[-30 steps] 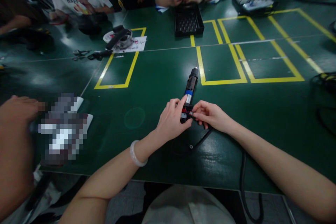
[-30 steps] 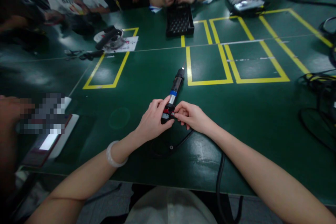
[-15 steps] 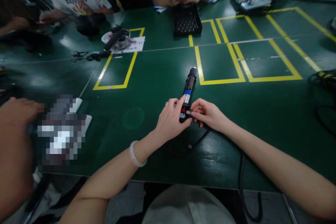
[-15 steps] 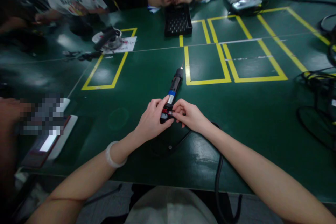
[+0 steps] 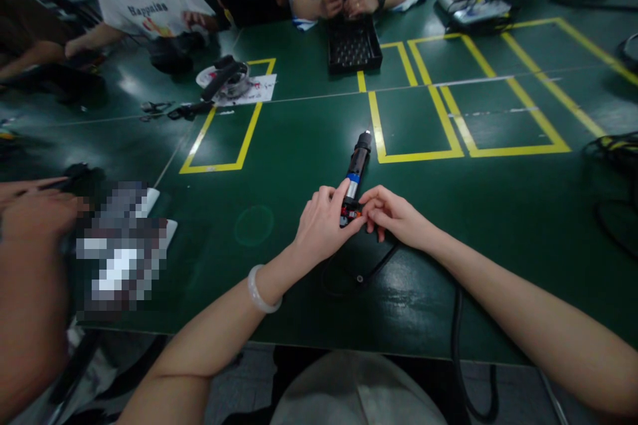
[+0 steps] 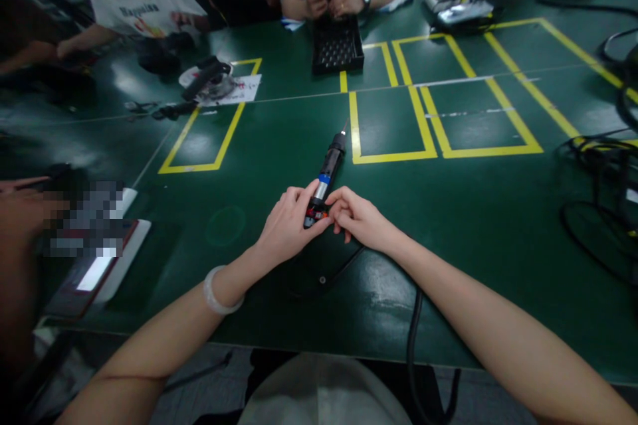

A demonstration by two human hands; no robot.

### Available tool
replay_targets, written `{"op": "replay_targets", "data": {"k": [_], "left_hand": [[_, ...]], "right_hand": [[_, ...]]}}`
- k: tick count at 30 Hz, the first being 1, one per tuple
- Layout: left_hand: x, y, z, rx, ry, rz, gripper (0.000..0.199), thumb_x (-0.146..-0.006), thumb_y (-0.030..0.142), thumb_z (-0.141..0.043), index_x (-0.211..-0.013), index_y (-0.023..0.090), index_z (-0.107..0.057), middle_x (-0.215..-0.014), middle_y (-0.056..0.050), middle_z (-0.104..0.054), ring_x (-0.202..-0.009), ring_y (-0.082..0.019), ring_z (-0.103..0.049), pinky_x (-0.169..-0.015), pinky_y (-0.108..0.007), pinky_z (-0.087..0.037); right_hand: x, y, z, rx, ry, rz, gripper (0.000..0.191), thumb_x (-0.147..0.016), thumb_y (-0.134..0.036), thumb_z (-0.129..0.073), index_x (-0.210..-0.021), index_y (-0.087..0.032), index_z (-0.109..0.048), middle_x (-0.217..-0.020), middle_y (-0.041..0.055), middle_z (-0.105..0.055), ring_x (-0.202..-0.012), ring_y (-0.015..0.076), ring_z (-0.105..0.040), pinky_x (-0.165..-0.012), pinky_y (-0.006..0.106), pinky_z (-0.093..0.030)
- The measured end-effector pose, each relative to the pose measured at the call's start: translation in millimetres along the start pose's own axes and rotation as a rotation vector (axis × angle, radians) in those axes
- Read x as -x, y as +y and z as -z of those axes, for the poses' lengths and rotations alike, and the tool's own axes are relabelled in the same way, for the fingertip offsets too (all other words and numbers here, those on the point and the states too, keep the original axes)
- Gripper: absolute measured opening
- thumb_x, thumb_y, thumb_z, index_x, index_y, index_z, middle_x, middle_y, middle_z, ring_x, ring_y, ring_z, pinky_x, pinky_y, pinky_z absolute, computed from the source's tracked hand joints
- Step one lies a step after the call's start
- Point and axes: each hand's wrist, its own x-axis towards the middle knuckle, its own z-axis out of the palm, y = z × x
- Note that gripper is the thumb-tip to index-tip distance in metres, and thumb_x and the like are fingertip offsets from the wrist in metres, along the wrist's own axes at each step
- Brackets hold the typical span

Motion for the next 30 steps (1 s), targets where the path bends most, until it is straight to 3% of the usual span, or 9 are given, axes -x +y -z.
{"op": "replay_targets", "data": {"k": [6,11,16,23,30], "left_hand": [[4,-19,9.9,-0.081,0.002,-0.011,0.076,-0.091,0.059,-0.051,-0.153,0.02,-0.033,-0.118,-0.011,-0.052,-0.101,-0.026,-0.054,-0.087,-0.038,-0.046],[11,-52,25.9,-0.169,-0.031,0.075,0.075,-0.092,0.058,-0.048,-0.155,0.02,-0.03,-0.121,-0.013,-0.05,-0.101,-0.027,-0.054,-0.087,-0.039,-0.046],[16,-101,44.6,-0.273,-0.044,0.199,0.074,-0.093,0.058,-0.046,-0.155,0.021,-0.031,-0.123,-0.016,-0.049,-0.106,-0.031,-0.054,-0.091,-0.043,-0.046],[12,-190,66.8,-0.337,-0.046,0.463,0.078,-0.09,0.065,-0.043,-0.155,0.023,-0.03,-0.127,-0.019,-0.047,-0.114,-0.039,-0.051,-0.092,-0.047,-0.044],[5,-255,89.0,-0.295,-0.042,0.677,0.071,-0.095,0.055,-0.045,-0.153,0.018,-0.026,-0.133,-0.018,-0.041,-0.12,-0.037,-0.044,-0.098,-0.047,-0.037]], "right_hand": [[0,-9,16,0.001,0.057,-0.057,0.016,-0.087,-0.025,-0.058,-0.1,-0.018,-0.054,-0.072,-0.0014,-0.059,-0.055,0.0102,-0.057,-0.038,0.018,-0.044],[-1,-9,28,-0.038,0.122,-0.074,0.02,-0.088,-0.035,-0.063,-0.096,-0.016,-0.059,-0.071,0.0004,-0.061,-0.055,0.0105,-0.058,-0.039,0.019,-0.044],[-2,-6,28,-0.047,0.128,-0.075,0.024,-0.088,-0.038,-0.064,-0.095,-0.016,-0.06,-0.071,0.0005,-0.061,-0.055,0.0103,-0.058,-0.04,0.019,-0.044],[-1,-10,25,0.004,0.109,-0.081,0.021,-0.088,-0.035,-0.064,-0.094,-0.016,-0.06,-0.071,0.0008,-0.061,-0.055,0.0098,-0.057,-0.041,0.018,-0.044],[-1,-10,25,0.01,0.094,-0.077,0.019,-0.089,-0.034,-0.063,-0.093,-0.016,-0.06,-0.071,0.0007,-0.061,-0.056,0.0095,-0.057,-0.042,0.018,-0.045]]}}
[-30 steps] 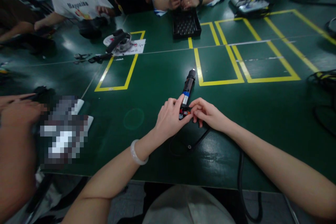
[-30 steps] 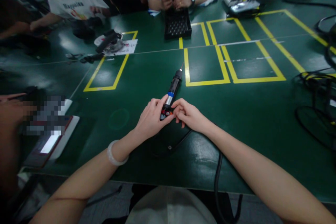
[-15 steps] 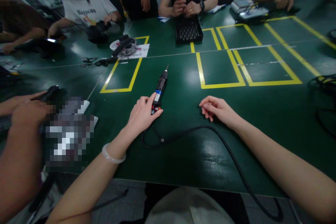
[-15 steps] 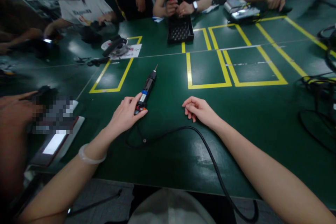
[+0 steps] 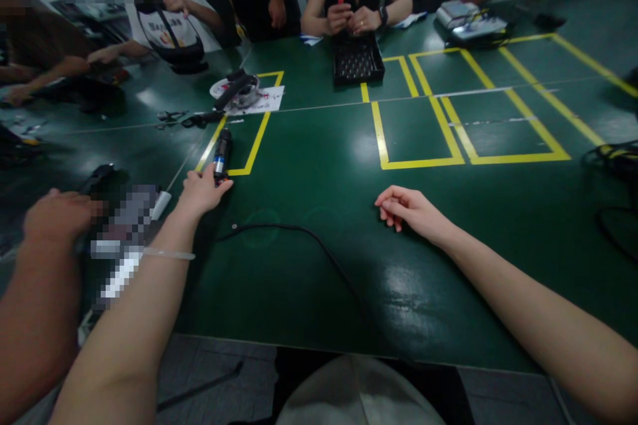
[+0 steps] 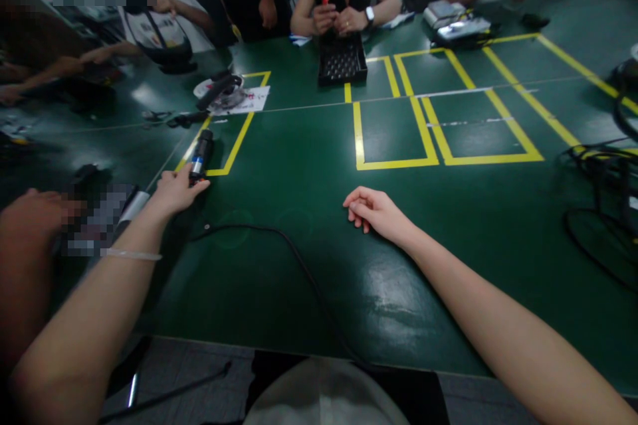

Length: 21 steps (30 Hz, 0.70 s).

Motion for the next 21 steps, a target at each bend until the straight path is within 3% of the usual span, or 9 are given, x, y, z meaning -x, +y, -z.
{"op": "replay_targets", "data": {"k": [9,21], "left_hand": [[-32,-27,1.2,0.002,0.0,0.139,0.062,-0.098,0.047,-0.045,-0.144,0.008,-0.033,-0.136,-0.02,-0.038,-0.118,-0.035,-0.041,-0.097,-0.047,-0.037],[-14,-7,-10.3,0.019,0.171,0.092,0.072,-0.098,0.052,-0.042,-0.144,0.0,-0.024,-0.139,-0.022,-0.034,-0.123,-0.036,-0.035,-0.098,-0.052,-0.037]], "right_hand": [[0,-1,0,0.022,-0.005,-0.007,0.019,-0.088,-0.034,-0.063,-0.094,-0.015,-0.06,-0.071,0.001,-0.062,-0.056,0.0099,-0.057,-0.043,0.019,-0.045],[0,-1,-3,0.033,0.007,-0.005,0.02,-0.087,-0.035,-0.063,-0.093,-0.016,-0.061,-0.07,0.0007,-0.061,-0.055,0.0098,-0.055,-0.042,0.019,-0.043]]}}
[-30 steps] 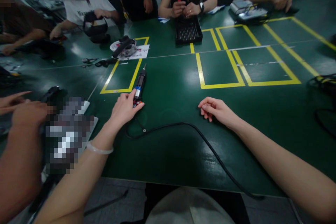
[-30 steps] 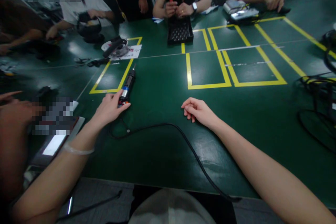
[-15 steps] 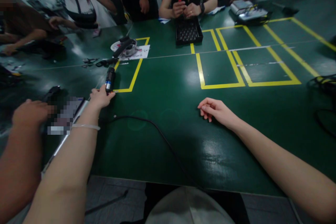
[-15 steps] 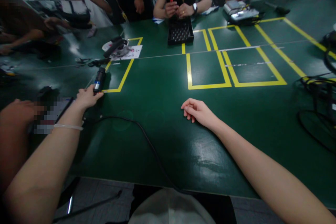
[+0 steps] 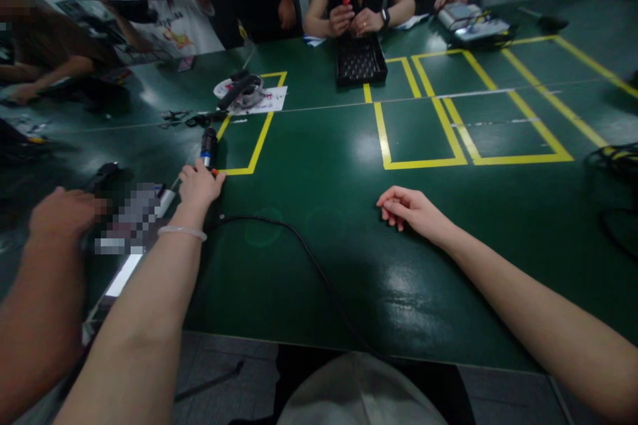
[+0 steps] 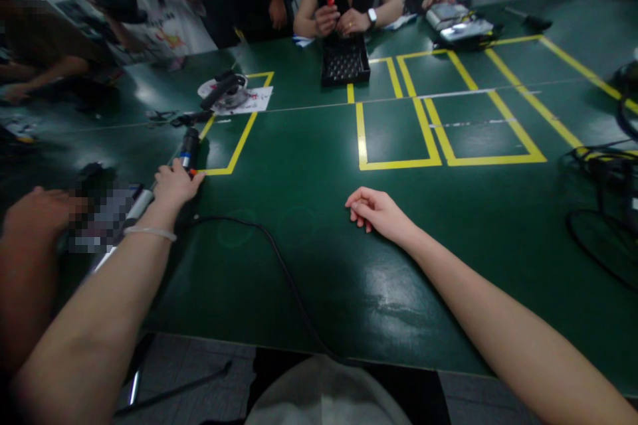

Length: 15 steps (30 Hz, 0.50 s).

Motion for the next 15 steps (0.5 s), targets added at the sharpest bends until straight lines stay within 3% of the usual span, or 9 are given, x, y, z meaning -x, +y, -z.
{"op": "replay_targets", "data": {"k": [5,9,15], "left_hand": [[11,11,0.6,0.018,0.056,-0.007,0.058,-0.102,0.045,-0.027,-0.143,0.004,-0.032,-0.136,-0.022,-0.037,-0.123,-0.037,-0.038,-0.095,-0.054,-0.039],[25,31,0.8,0.031,0.058,-0.005,0.06,-0.099,0.046,-0.031,-0.142,0.006,-0.04,-0.13,-0.026,-0.045,-0.119,-0.04,-0.045,-0.09,-0.053,-0.042],[79,80,9.4,0.082,-0.001,-0.165,0.06,-0.097,0.046,-0.033,-0.147,0.013,-0.039,-0.126,-0.024,-0.051,-0.115,-0.041,-0.052,-0.089,-0.051,-0.046]], "right_hand": [[-1,1,0,0.003,0.003,-0.003,0.02,-0.087,-0.035,-0.063,-0.093,-0.016,-0.061,-0.07,0.0005,-0.061,-0.055,0.0098,-0.055,-0.041,0.019,-0.042],[-1,0,-1,0.005,0.008,0.0,0.019,-0.086,-0.034,-0.064,-0.092,-0.016,-0.061,-0.07,0.001,-0.062,-0.055,0.01,-0.056,-0.041,0.019,-0.043],[-1,1,-1,0.008,0.018,0.004,0.019,-0.087,-0.035,-0.063,-0.093,-0.016,-0.061,-0.07,0.0009,-0.062,-0.055,0.0103,-0.055,-0.041,0.019,-0.042]]}}
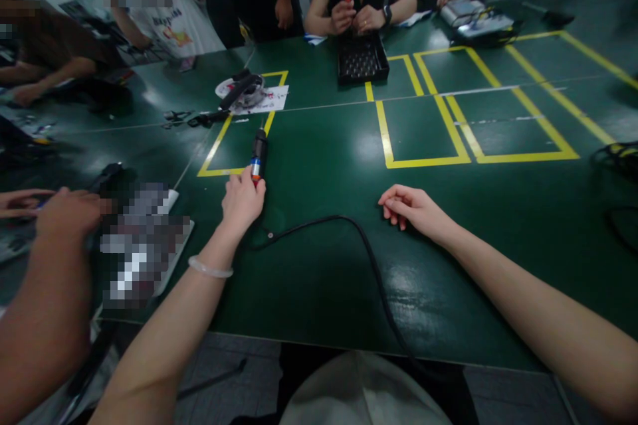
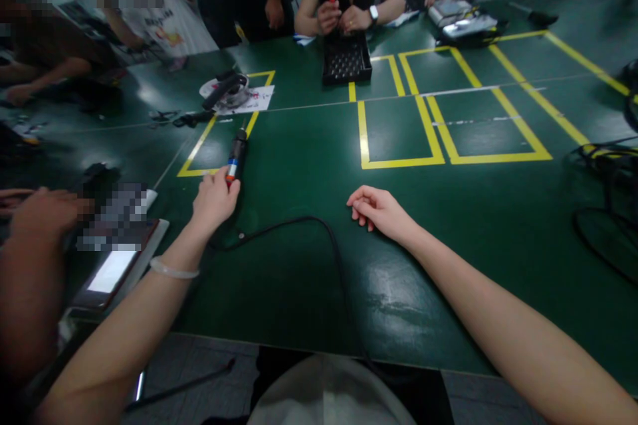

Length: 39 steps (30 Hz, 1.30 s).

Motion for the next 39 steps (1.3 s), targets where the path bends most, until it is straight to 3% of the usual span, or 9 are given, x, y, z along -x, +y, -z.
{"op": "replay_targets", "data": {"k": [6,10,14,16,20,26,39], "left_hand": [[52,68,9.3,0.119,-0.103,-0.26,0.056,-0.097,0.043,-0.042,-0.146,0.016,-0.037,-0.123,-0.016,-0.052,-0.109,-0.031,-0.056,-0.088,-0.044,-0.05],[76,108,10.1,0.131,-0.122,-0.402,0.054,-0.097,0.042,-0.046,-0.145,0.018,-0.038,-0.121,-0.013,-0.053,-0.108,-0.027,-0.056,-0.088,-0.039,-0.05],[94,141,9.4,0.129,-0.131,-0.496,0.057,-0.096,0.042,-0.047,-0.147,0.019,-0.035,-0.121,-0.012,-0.053,-0.109,-0.026,-0.054,-0.083,-0.035,-0.05],[100,151,10.4,0.143,-0.151,-0.535,0.058,-0.096,0.041,-0.047,-0.148,0.02,-0.034,-0.12,-0.011,-0.053,-0.108,-0.026,-0.054,-0.08,-0.035,-0.051],[99,154,15.0,0.202,-0.241,-0.619,0.066,-0.093,0.045,-0.05,-0.152,0.021,-0.031,-0.124,-0.011,-0.052,-0.11,-0.027,-0.054,-0.084,-0.037,-0.051],[87,135,14.0,0.351,-0.4,-0.743,0.083,-0.087,0.048,-0.06,-0.157,0.021,-0.023,-0.133,-0.012,-0.047,-0.122,-0.029,-0.048,-0.099,-0.042,-0.048],[108,143,0.7,0.512,-0.289,-0.597,0.083,-0.084,0.036,-0.063,-0.155,0.016,-0.026,-0.132,-0.013,-0.045,-0.119,-0.028,-0.044,-0.105,-0.044,-0.041]], "right_hand": [[0,3,1,0.041,0.022,0.053,0.017,-0.09,-0.032,-0.058,-0.095,-0.016,-0.06,-0.07,0.001,-0.061,-0.055,0.0105,-0.055,-0.042,0.02,-0.041],[4,1,-5,0.25,0.05,0.239,0.014,-0.091,-0.026,-0.056,-0.098,-0.016,-0.062,-0.073,0.0013,-0.061,-0.063,0.0117,-0.056,-0.055,0.023,-0.044],[8,-4,-14,0.43,-0.05,0.376,0.027,-0.093,-0.024,-0.054,-0.119,-0.019,-0.061,-0.086,0.0029,-0.064,-0.07,0.0133,-0.057,-0.064,0.025,-0.046],[9,-4,-16,0.495,-0.076,0.412,0.025,-0.094,-0.022,-0.053,-0.118,-0.02,-0.062,-0.095,0.0048,-0.066,-0.076,0.0148,-0.059,-0.07,0.027,-0.046],[9,-3,-16,0.462,-0.07,0.359,0.012,-0.093,-0.025,-0.056,-0.1,-0.018,-0.063,-0.087,0.0042,-0.066,-0.074,0.0155,-0.059,-0.069,0.028,-0.046],[6,-6,-13,0.07,-0.114,-0.008,0.021,-0.087,-0.037,-0.062,-0.087,-0.017,-0.055,-0.062,-0.0029,-0.056,-0.049,0.0096,-0.05,-0.043,0.02,-0.038],[9,-12,-14,-0.24,-0.14,-0.24,0.031,-0.081,-0.042,-0.069,-0.075,-0.017,-0.053,-0.057,-0.0036,-0.058,-0.042,0.0062,-0.051,-0.034,0.015,-0.037]]}}
